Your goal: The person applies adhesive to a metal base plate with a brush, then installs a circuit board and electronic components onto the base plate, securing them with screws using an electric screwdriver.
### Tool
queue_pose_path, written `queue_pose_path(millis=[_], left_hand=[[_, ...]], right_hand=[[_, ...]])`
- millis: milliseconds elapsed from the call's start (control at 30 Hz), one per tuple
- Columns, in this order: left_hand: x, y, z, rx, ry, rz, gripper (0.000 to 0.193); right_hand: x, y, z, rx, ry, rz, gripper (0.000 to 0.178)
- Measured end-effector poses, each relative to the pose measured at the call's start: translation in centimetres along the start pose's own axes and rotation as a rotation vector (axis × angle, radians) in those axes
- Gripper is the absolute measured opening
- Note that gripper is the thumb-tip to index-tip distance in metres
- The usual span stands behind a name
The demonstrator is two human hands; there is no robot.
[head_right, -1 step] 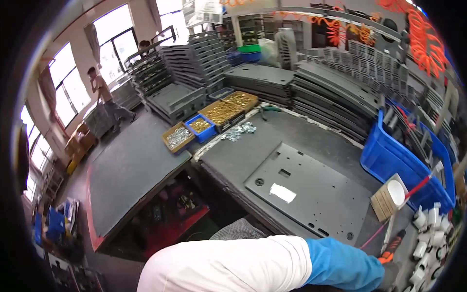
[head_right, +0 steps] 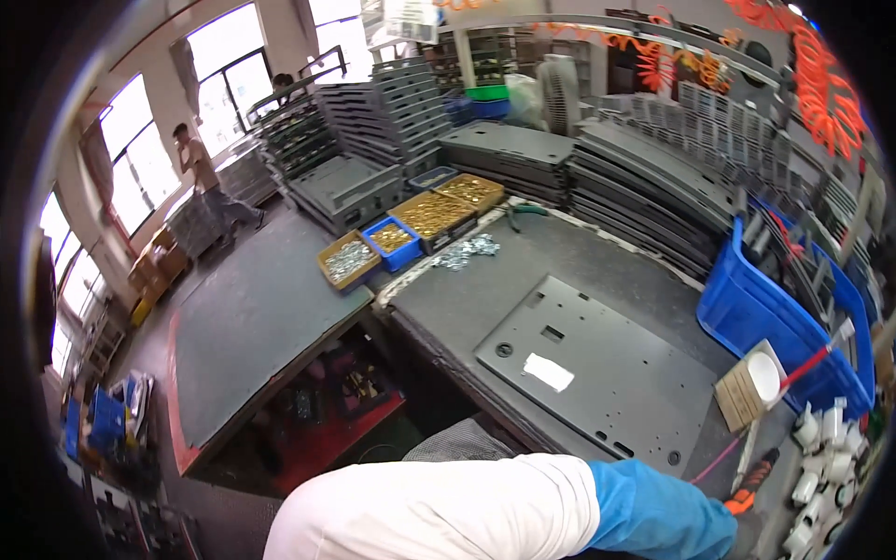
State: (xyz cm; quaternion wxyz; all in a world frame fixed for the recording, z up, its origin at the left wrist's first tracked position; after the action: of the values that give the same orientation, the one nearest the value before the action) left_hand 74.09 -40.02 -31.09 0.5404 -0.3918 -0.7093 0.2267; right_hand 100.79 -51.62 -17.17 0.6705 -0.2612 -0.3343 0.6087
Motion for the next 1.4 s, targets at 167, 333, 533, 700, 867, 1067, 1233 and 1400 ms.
queue_pose_path(millis=[167, 333, 533, 700, 867, 1067, 1233, 1400], left_hand=[[-5.9, 8.5, 1.5, 0.101, -0.053, -0.043, 0.024], [-8.5, 15.5, -3.4, 0.129, -0.088, -0.13, 0.022], [-7.0, 16.0, -5.7, 0.126, -0.046, -0.158, 0.021], [-6.7, 10.7, -9.0, 0.056, 0.03, -0.13, 0.02], [-6.7, 12.5, -8.5, 0.067, 0.063, -0.168, 0.019], [-0.3, 13.4, -7.3, 0.096, 0.103, -0.226, 0.018], [3.3, 11.9, -10.5, 0.046, 0.173, -0.236, 0.017], [-1.7, 11.5, -15.9, -0.1, 0.299, -0.149, 0.017]], right_hand=[[0.0, 4.8, 4.8, 1.045, 0.151, 0.265, 0.065], [-0.1, 6.4, -12.1, 1.108, 0.81, 0.245, 0.054], [-1.3, 6.0, -14.6, 1.058, 0.668, 0.049, 0.051], [-5.9, 3.5, -15.0, 0.985, 0.602, -0.186, 0.049], [-5.0, 4.4, -9.3, 0.932, 0.466, -0.325, 0.046], [-2.9, 5.3, -1.2, 0.878, 0.291, -0.48, 0.044], [-4.0, 4.0, 6.0, 0.793, 0.213, -0.651, 0.042], [-8.6, 3.1, 5.9, 1.001, 0.113, -0.77, 0.037]])
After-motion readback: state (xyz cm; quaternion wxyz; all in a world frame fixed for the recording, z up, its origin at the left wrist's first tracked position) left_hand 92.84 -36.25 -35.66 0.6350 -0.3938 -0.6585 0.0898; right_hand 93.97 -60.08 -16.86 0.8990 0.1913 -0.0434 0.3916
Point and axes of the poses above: each hand's wrist, its own x-axis towards the middle knuckle, its own y-axis out of the palm, z = x × y, the point moved 6 cm from there along x, towards the middle knuckle, and after that the axes turned 14 degrees about -y, right-handed, at the moved point
